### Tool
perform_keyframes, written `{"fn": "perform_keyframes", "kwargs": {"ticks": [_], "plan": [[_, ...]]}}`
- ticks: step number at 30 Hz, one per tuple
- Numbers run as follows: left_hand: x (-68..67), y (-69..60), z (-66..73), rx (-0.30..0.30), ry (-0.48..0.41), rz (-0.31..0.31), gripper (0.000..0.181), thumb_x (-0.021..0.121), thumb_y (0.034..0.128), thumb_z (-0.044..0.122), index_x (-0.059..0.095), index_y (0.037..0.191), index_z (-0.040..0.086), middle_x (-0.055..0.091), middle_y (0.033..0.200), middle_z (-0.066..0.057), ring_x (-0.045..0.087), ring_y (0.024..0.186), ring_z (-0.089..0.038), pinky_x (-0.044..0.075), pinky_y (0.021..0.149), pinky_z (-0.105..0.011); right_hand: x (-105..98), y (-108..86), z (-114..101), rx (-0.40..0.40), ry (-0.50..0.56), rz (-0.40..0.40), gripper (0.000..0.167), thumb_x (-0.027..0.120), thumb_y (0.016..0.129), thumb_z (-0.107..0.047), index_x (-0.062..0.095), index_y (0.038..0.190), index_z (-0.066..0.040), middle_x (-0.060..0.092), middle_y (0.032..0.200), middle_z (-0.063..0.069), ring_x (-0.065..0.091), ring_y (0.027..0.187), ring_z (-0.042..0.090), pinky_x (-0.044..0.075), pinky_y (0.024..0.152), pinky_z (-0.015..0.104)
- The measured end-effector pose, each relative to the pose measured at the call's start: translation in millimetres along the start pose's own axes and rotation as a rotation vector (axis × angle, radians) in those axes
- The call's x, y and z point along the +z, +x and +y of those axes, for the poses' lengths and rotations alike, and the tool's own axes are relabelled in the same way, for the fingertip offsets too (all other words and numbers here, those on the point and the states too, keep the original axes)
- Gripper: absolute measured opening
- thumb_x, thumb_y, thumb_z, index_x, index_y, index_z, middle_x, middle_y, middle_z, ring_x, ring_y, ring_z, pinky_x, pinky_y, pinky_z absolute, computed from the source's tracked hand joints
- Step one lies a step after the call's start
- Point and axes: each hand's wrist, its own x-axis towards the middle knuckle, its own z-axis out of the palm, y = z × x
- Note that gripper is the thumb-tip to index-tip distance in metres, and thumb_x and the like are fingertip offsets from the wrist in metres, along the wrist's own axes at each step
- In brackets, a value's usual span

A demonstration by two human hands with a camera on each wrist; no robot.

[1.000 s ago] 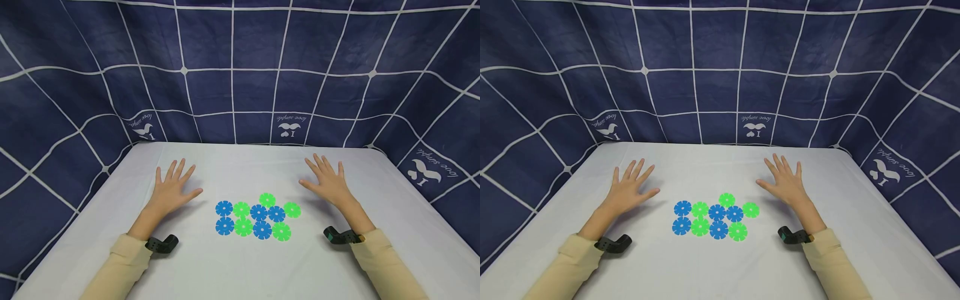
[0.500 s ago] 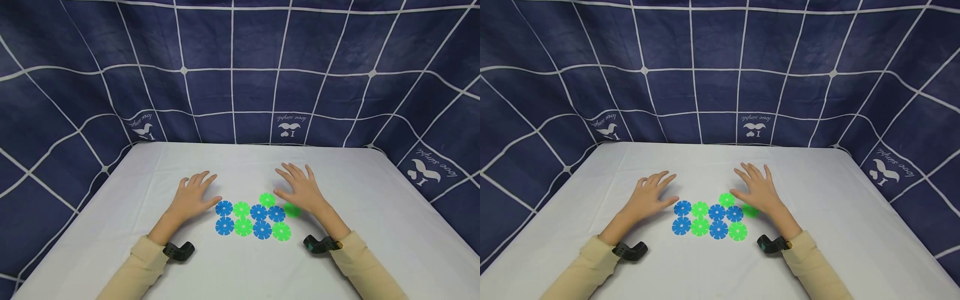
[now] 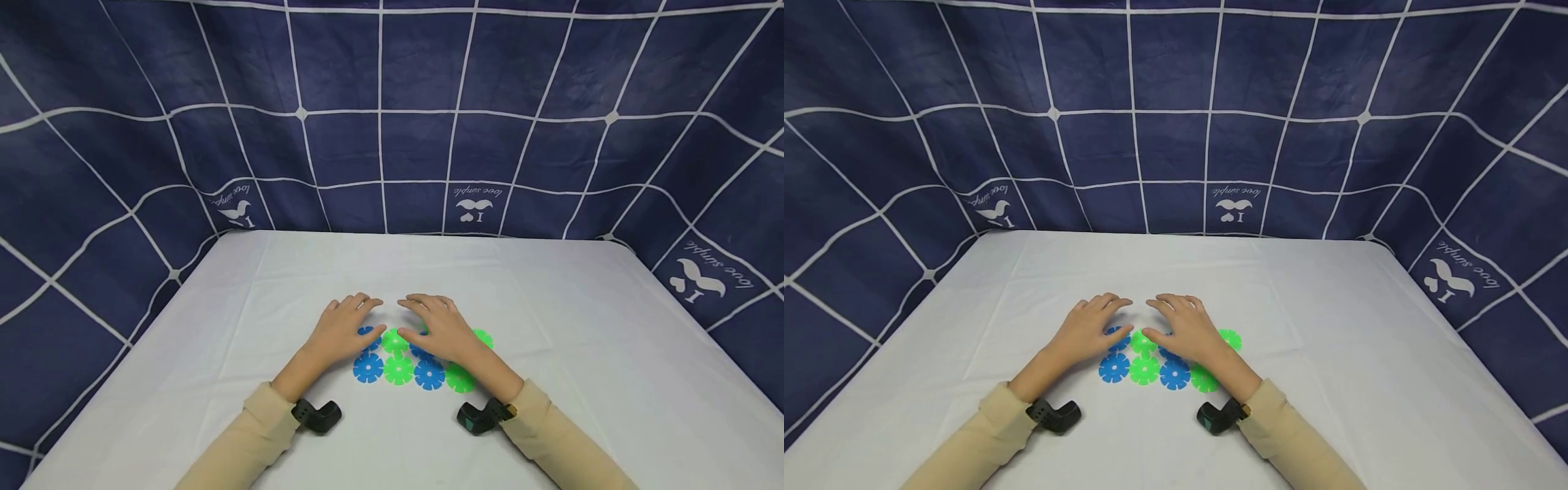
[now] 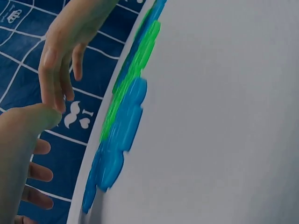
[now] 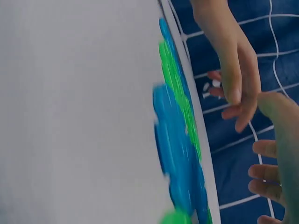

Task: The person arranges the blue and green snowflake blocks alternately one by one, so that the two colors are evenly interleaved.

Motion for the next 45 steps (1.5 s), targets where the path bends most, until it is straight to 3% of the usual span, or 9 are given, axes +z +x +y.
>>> {"fn": "perform_keyframes", "kwargs": {"ticks": [7, 13, 21, 31, 38, 45], "plan": [[7.8, -4.4, -0.7, -0.026, -0.048, -0.031, 0.052, 0.048, 0.0857, 0.053, 0.052, 0.124, 0.017, 0.056, 0.114, -0.003, 0.055, 0.105, -0.019, 0.045, 0.08, -0.04, 19.8, 0.4, -12.9, 0.026, 0.135, 0.026, 0.039, 0.052, 0.088, -0.042, 0.058, 0.118, -0.018, 0.058, 0.114, 0.003, 0.054, 0.11, 0.025, 0.039, 0.091, 0.049], [15.2, -8.7, -7.3, -0.082, -0.157, -0.092, 0.05, 0.051, 0.0849, 0.051, 0.054, 0.12, 0.015, 0.055, 0.113, -0.004, 0.054, 0.106, -0.02, 0.045, 0.083, -0.04, 29.1, -3.2, -12.2, 0.074, 0.229, 0.014, 0.028, 0.055, 0.088, -0.031, 0.06, 0.114, -0.02, 0.059, 0.111, -0.001, 0.054, 0.107, 0.02, 0.038, 0.092, 0.044], [20.5, -9.3, -16.2, -0.055, -0.264, -0.125, 0.043, 0.054, 0.0837, 0.05, 0.06, 0.113, 0.019, 0.054, 0.111, -0.001, 0.052, 0.106, -0.019, 0.04, 0.088, -0.039, 34.7, -7.1, -6.5, 0.073, 0.297, 0.002, 0.026, 0.054, 0.089, -0.027, 0.06, 0.114, -0.02, 0.059, 0.109, -0.002, 0.055, 0.1, 0.016, 0.038, 0.089, 0.041], [18.3, -8.2, -26.8, -0.113, -0.59, -0.184, 0.034, 0.062, 0.0808, 0.044, 0.062, 0.108, 0.024, 0.051, 0.111, 0.003, 0.045, 0.107, -0.019, 0.034, 0.09, -0.043, 38.5, -6.8, -2.1, 0.06, 0.301, -0.053, 0.031, 0.053, 0.088, -0.029, 0.058, 0.118, -0.019, 0.056, 0.114, 0.0, 0.051, 0.108, 0.019, 0.033, 0.093, 0.044], [12.1, -6.9, -32.1, -0.074, -0.587, -0.266, 0.042, 0.066, 0.0771, 0.043, 0.059, 0.113, 0.023, 0.049, 0.112, 0.003, 0.042, 0.102, -0.016, 0.032, 0.085, -0.035, 35.4, -6.4, -2.4, 0.034, 0.261, -0.089, 0.039, 0.053, 0.088, -0.036, 0.054, 0.123, -0.02, 0.053, 0.115, 0.002, 0.048, 0.108, 0.02, 0.032, 0.093, 0.043], [10.9, -6.3, -34.9, -0.015, -0.56, -0.279, 0.042, 0.068, 0.0761, 0.041, 0.058, 0.112, 0.022, 0.051, 0.106, 0.004, 0.045, 0.1, -0.013, 0.03, 0.089, -0.037, 34.0, -5.8, -2.5, 0.006, 0.221, -0.11, 0.046, 0.054, 0.086, -0.043, 0.052, 0.126, -0.02, 0.05, 0.115, 0.002, 0.047, 0.108, 0.019, 0.032, 0.092, 0.042]]}}
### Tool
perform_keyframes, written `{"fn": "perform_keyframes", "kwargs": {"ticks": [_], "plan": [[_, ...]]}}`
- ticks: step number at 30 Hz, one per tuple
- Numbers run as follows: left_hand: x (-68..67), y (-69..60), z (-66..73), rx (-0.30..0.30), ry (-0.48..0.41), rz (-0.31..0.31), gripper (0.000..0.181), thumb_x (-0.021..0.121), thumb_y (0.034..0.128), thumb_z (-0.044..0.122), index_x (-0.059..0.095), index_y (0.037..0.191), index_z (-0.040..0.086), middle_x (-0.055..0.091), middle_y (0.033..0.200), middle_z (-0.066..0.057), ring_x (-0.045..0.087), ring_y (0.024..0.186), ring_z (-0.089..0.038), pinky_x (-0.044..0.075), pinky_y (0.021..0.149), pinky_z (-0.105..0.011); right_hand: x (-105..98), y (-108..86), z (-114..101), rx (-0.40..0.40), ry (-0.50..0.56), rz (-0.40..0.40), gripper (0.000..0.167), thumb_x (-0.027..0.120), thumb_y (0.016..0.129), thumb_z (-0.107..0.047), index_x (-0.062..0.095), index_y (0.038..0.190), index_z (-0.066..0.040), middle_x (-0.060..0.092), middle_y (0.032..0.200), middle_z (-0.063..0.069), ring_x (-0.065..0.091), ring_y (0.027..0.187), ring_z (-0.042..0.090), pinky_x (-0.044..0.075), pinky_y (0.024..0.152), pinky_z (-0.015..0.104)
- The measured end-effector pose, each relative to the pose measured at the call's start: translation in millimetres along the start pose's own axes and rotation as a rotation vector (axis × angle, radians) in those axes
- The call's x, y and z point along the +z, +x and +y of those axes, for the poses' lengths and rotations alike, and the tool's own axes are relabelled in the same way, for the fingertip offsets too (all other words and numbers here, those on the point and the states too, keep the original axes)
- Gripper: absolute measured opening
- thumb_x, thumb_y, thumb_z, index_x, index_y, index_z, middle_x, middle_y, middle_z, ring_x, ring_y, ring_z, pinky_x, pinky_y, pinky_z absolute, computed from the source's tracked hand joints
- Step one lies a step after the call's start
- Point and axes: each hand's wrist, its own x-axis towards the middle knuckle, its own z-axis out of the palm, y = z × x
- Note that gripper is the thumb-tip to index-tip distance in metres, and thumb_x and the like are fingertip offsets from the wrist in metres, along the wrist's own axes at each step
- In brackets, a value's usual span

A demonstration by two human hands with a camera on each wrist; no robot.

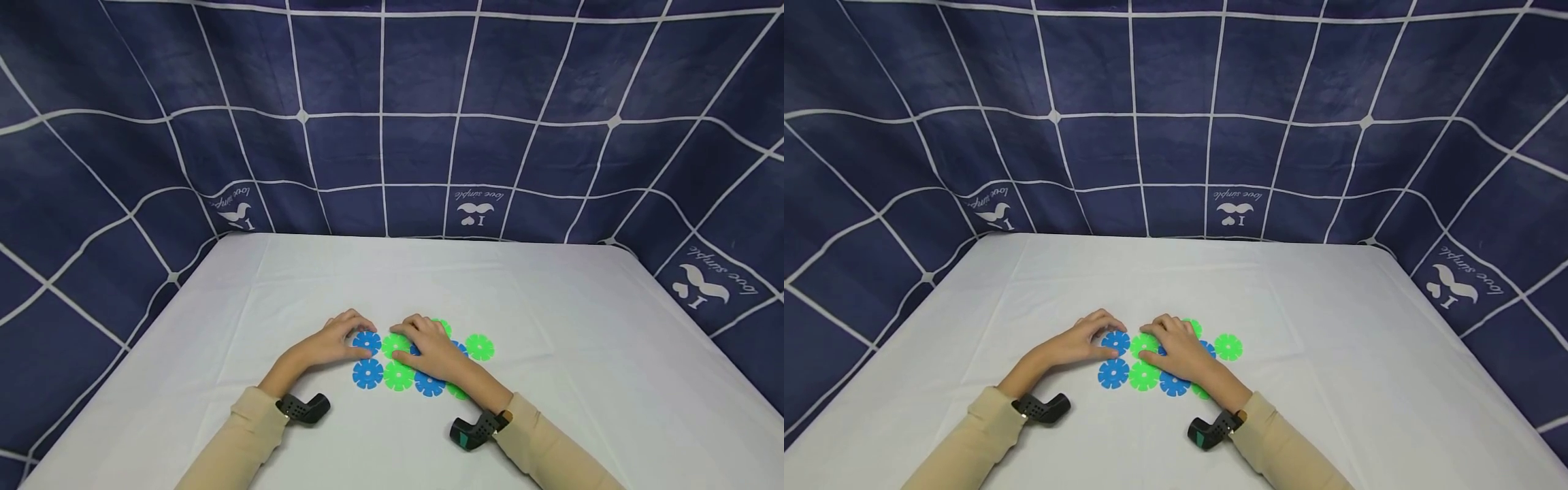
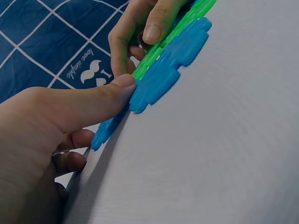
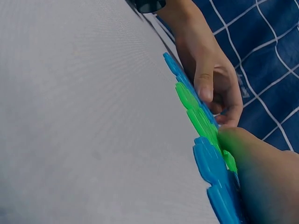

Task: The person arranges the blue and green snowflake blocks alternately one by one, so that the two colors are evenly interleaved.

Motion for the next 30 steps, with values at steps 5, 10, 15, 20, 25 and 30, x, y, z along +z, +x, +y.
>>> {"fn": "perform_keyframes", "kwargs": {"ticks": [5, 10, 15, 20, 25, 30], "plan": [[1.1, 0.3, -1.5, 0.002, -0.016, 0.008, 0.04, 0.069, 0.0757, 0.04, 0.058, 0.109, 0.021, 0.05, 0.102, 0.004, 0.043, 0.096, -0.012, 0.03, 0.085, -0.035, -0.3, -0.5, -0.9, -0.001, -0.007, -0.008, 0.046, 0.055, 0.085, -0.045, 0.054, 0.124, -0.021, 0.05, 0.116, 0.003, 0.046, 0.108, 0.02, 0.032, 0.092, 0.041], [2.1, 1.3, -1.1, -0.024, -0.048, 0.023, 0.039, 0.07, 0.0754, 0.039, 0.056, 0.108, 0.021, 0.05, 0.104, 0.004, 0.042, 0.096, -0.013, 0.029, 0.086, -0.035, -1.2, -1.2, -1.1, -0.006, 0.003, 0.013, 0.04, 0.055, 0.086, -0.041, 0.055, 0.121, -0.021, 0.051, 0.114, 0.002, 0.047, 0.107, 0.019, 0.032, 0.09, 0.041], [2.2, 1.4, -1.3, -0.02, -0.107, 0.043, 0.037, 0.07, 0.0761, 0.034, 0.056, 0.107, 0.021, 0.052, 0.104, 0.003, 0.041, 0.086, -0.012, 0.027, 0.082, -0.033, -0.4, -0.7, -1.2, -0.001, 0.032, 0.017, 0.038, 0.056, 0.086, -0.04, 0.056, 0.119, -0.02, 0.051, 0.115, 0.002, 0.047, 0.108, 0.02, 0.031, 0.09, 0.041], [2.6, 1.8, -4.9, 0.03, -0.166, 0.054, 0.037, 0.069, 0.0774, 0.032, 0.056, 0.11, 0.021, 0.051, 0.086, 0.002, 0.039, 0.072, -0.011, 0.029, 0.072, -0.029, 0.7, 0.1, -1.9, 0.017, 0.08, 0.008, 0.039, 0.057, 0.086, -0.036, 0.053, 0.12, -0.015, 0.052, 0.116, 0.003, 0.047, 0.109, 0.021, 0.03, 0.09, 0.041], [5.1, 4.0, -8.9, 0.007, -0.228, 0.098, 0.037, 0.068, 0.0792, 0.027, 0.054, 0.113, 0.02, 0.041, 0.072, 0.001, 0.037, 0.062, -0.01, 0.033, 0.058, -0.023, 0.9, 1.1, -2.4, 0.034, 0.128, 0.012, 0.04, 0.059, 0.086, -0.032, 0.048, 0.119, -0.012, 0.054, 0.107, 0.002, 0.047, 0.095, 0.015, 0.029, 0.087, 0.038], [7.9, 6.3, -7.4, -0.076, -0.249, 0.223, 0.033, 0.066, 0.0815, 0.02, 0.055, 0.113, 0.019, 0.04, 0.071, -0.001, 0.036, 0.06, -0.011, 0.031, 0.054, -0.022, 0.9, 0.9, -3.0, 0.033, 0.177, 0.017, 0.041, 0.06, 0.086, -0.029, 0.043, 0.118, -0.011, 0.052, 0.094, 0.0, 0.043, 0.082, 0.011, 0.028, 0.082, 0.035]]}}
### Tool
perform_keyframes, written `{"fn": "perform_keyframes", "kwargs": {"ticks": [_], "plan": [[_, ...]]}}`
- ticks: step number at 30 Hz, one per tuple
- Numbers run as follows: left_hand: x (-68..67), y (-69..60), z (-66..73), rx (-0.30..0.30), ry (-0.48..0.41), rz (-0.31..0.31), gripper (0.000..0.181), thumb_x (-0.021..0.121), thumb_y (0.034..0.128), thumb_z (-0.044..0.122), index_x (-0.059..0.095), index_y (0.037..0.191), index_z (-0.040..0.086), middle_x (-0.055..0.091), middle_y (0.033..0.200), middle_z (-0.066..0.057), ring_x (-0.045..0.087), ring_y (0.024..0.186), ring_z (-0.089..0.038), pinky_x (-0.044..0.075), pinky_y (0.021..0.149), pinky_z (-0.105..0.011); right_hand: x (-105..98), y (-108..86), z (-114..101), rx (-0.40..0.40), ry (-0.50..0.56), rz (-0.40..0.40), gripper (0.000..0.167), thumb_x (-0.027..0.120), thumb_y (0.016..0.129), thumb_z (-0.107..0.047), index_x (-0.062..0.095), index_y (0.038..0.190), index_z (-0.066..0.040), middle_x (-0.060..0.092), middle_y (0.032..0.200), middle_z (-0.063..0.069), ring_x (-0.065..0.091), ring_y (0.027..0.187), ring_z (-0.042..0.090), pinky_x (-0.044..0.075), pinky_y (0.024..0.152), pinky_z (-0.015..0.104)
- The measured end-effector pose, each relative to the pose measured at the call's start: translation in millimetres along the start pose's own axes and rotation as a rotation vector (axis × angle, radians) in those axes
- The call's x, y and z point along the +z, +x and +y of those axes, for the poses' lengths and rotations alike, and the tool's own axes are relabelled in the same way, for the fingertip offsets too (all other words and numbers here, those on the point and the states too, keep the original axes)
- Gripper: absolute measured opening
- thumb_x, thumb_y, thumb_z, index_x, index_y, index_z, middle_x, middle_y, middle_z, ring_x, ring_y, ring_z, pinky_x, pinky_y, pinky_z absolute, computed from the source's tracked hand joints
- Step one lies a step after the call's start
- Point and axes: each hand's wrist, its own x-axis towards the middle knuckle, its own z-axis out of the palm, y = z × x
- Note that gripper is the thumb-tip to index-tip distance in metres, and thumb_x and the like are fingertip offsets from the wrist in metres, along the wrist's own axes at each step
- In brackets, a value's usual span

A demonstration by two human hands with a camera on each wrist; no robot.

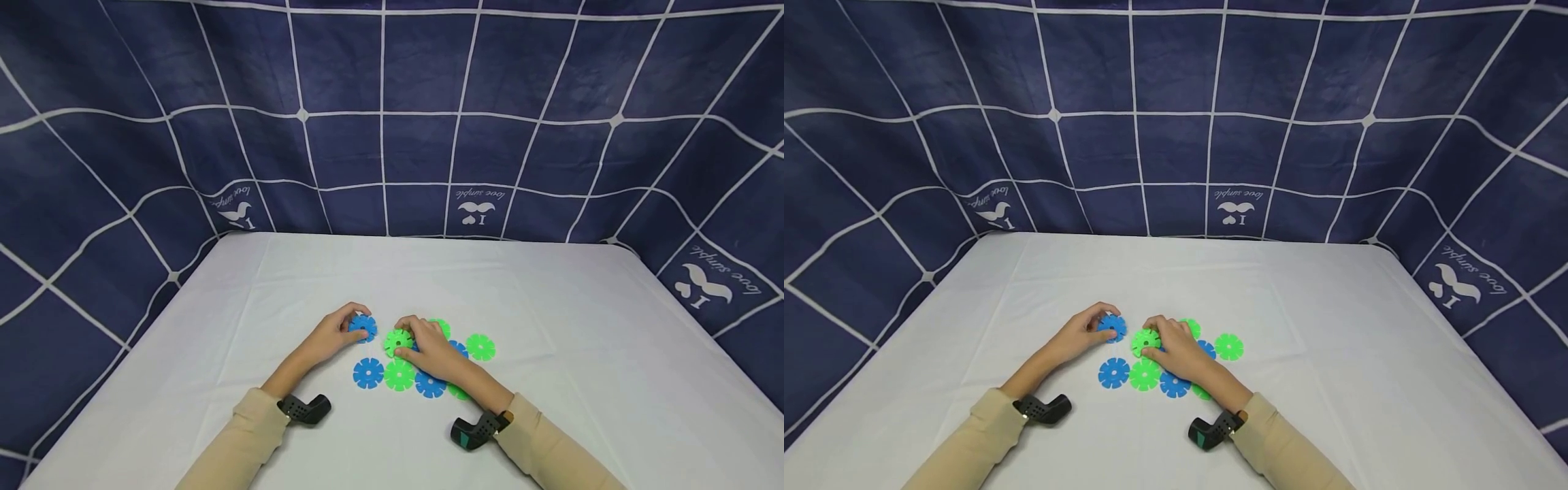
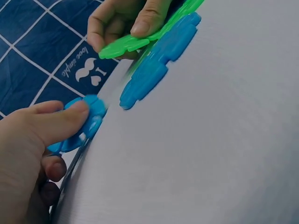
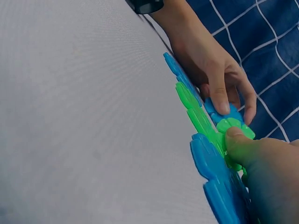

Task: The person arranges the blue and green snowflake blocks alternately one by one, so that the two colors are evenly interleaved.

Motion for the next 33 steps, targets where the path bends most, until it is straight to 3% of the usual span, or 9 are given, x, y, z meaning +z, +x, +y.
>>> {"fn": "perform_keyframes", "kwargs": {"ticks": [8, 14, 22, 24, 26, 29, 33], "plan": [[-1.8, 3.6, 9.3, -0.07, 0.013, 0.186, 0.03, 0.059, 0.0866, 0.017, 0.053, 0.116, 0.018, 0.051, 0.097, -0.009, 0.039, 0.051, -0.011, 0.032, 0.046, -0.02, -0.4, -0.1, 0.9, -0.007, 0.045, 0.009, 0.041, 0.06, 0.086, -0.026, 0.038, 0.117, -0.014, 0.058, 0.092, 0.0, 0.049, 0.081, 0.009, 0.038, 0.076, 0.028], [-8.1, 7.8, 12.3, -0.129, -0.013, 0.231, 0.034, 0.058, 0.0874, 0.014, 0.05, 0.121, 0.017, 0.052, 0.103, -0.012, 0.046, 0.047, -0.013, 0.034, 0.044, -0.022, -0.2, 0.1, 2.2, -0.042, 0.051, 0.006, 0.04, 0.06, 0.086, -0.024, 0.038, 0.117, -0.012, 0.054, 0.079, -0.005, 0.045, 0.067, 0.005, 0.038, 0.065, 0.021], [-12.4, 20.6, 6.7, -0.177, 0.035, 0.248, 0.04, 0.058, 0.0867, 0.009, 0.047, 0.125, 0.012, 0.054, 0.094, -0.015, 0.049, 0.053, -0.015, 0.038, 0.049, -0.024, -0.4, -0.2, 3.2, -0.062, 0.066, 0.007, 0.038, 0.058, 0.088, -0.028, 0.039, 0.116, -0.012, 0.046, 0.071, -0.004, 0.037, 0.061, 0.005, 0.034, 0.059, 0.021], [-12.6, 24.7, 5.8, -0.192, 0.075, 0.248, 0.042, 0.059, 0.086, 0.009, 0.047, 0.126, 0.011, 0.057, 0.102, -0.018, 0.056, 0.064, -0.021, 0.045, 0.058, -0.028, -0.2, -0.8, 4.3, -0.08, 0.066, 0.022, 0.037, 0.056, 0.088, -0.031, 0.039, 0.116, -0.012, 0.046, 0.071, -0.004, 0.037, 0.061, 0.004, 0.034, 0.059, 0.021], [-13.3, 27.4, 4.8, -0.205, 0.119, 0.24, 0.043, 0.059, 0.0859, 0.01, 0.047, 0.127, 0.01, 0.058, 0.112, -0.021, 0.061, 0.087, -0.029, 0.049, 0.076, -0.038, 0.2, -1.6, 4.6, -0.115, 0.058, 0.041, 0.038, 0.054, 0.089, -0.034, 0.038, 0.115, -0.012, 0.045, 0.07, -0.005, 0.037, 0.061, 0.004, 0.033, 0.058, 0.021], [-14.0, 30.6, 4.0, -0.219, 0.173, 0.213, 0.043, 0.059, 0.0863, 0.014, 0.048, 0.128, 0.007, 0.048, 0.131, -0.02, 0.046, 0.121, -0.035, 0.035, 0.101, -0.048, 0.2, -2.2, 4.4, -0.112, 0.056, 0.042, 0.039, 0.054, 0.089, -0.036, 0.038, 0.116, -0.013, 0.044, 0.071, -0.006, 0.037, 0.063, 0.005, 0.033, 0.059, 0.022], [-14.7, 32.5, -0.4, -0.225, 0.229, 0.183, 0.045, 0.059, 0.0871, 0.02, 0.048, 0.128, 0.006, 0.046, 0.13, -0.018, 0.04, 0.126, -0.034, 0.028, 0.104, -0.048, -0.7, -1.4, 2.9, -0.056, 0.067, 0.013, 0.039, 0.058, 0.088, -0.029, 0.039, 0.117, -0.012, 0.048, 0.074, -0.005, 0.039, 0.065, 0.006, 0.034, 0.062, 0.022]]}}
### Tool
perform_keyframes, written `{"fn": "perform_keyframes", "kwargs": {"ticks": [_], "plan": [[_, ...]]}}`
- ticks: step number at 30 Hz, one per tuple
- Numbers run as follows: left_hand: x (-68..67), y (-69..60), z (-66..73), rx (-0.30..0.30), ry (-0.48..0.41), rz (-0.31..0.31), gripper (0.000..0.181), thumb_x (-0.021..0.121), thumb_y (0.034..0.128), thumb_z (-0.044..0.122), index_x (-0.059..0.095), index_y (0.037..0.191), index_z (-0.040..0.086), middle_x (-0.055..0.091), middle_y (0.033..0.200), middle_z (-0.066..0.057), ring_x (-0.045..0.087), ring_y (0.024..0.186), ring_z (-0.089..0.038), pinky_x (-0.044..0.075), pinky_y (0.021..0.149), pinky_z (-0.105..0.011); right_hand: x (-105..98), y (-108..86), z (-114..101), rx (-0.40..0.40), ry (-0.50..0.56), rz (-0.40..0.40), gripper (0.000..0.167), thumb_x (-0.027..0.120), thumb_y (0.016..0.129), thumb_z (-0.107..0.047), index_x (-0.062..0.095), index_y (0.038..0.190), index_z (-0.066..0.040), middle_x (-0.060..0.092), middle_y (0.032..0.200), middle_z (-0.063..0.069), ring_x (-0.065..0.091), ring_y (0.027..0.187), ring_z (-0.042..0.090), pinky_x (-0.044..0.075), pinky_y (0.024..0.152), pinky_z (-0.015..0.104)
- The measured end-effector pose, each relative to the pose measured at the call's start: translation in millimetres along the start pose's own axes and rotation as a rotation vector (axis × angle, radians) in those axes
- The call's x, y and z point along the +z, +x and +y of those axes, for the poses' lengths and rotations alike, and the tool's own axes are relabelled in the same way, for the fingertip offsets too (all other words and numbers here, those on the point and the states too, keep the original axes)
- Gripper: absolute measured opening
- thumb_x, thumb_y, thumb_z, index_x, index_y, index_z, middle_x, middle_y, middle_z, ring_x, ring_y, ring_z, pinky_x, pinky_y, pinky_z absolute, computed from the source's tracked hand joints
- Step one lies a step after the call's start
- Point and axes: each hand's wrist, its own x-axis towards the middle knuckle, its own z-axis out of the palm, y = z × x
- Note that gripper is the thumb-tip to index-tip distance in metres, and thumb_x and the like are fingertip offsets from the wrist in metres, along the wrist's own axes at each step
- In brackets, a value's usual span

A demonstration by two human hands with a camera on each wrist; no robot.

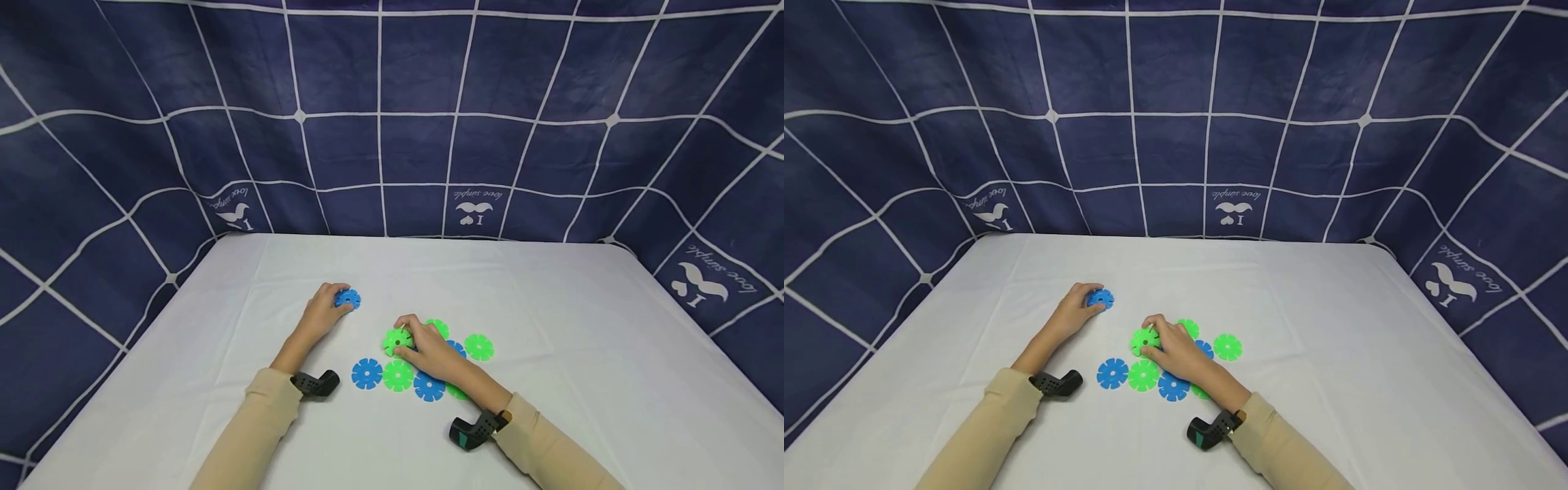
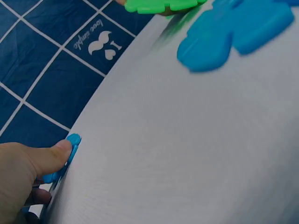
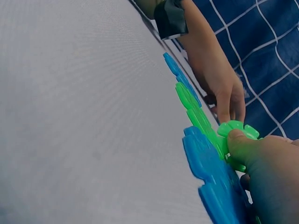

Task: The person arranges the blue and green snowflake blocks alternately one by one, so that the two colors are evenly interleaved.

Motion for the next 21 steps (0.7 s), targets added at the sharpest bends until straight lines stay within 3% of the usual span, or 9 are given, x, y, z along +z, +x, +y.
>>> {"fn": "perform_keyframes", "kwargs": {"ticks": [11, 21], "plan": [[3.0, 0.7, -12.2, 0.059, 0.101, -0.024, 0.05, 0.054, 0.0894, 0.032, 0.046, 0.132, 0.007, 0.043, 0.13, -0.017, 0.04, 0.122, -0.034, 0.028, 0.1, -0.05, -2.2, -0.2, -2.3, 0.04, 0.001, -0.027, 0.038, 0.059, 0.087, -0.027, 0.038, 0.117, -0.013, 0.051, 0.08, -0.002, 0.042, 0.069, 0.008, 0.035, 0.066, 0.023], [4.5, -2.9, -12.5, 0.079, 0.173, -0.01, 0.046, 0.047, 0.0933, 0.03, 0.044, 0.133, 0.007, 0.04, 0.133, -0.017, 0.038, 0.123, -0.033, 0.031, 0.097, -0.047, -0.2, -0.1, -2.0, 0.046, -0.008, -0.025, 0.039, 0.058, 0.088, -0.028, 0.038, 0.118, -0.014, 0.051, 0.08, -0.003, 0.04, 0.069, 0.008, 0.033, 0.065, 0.024]]}}
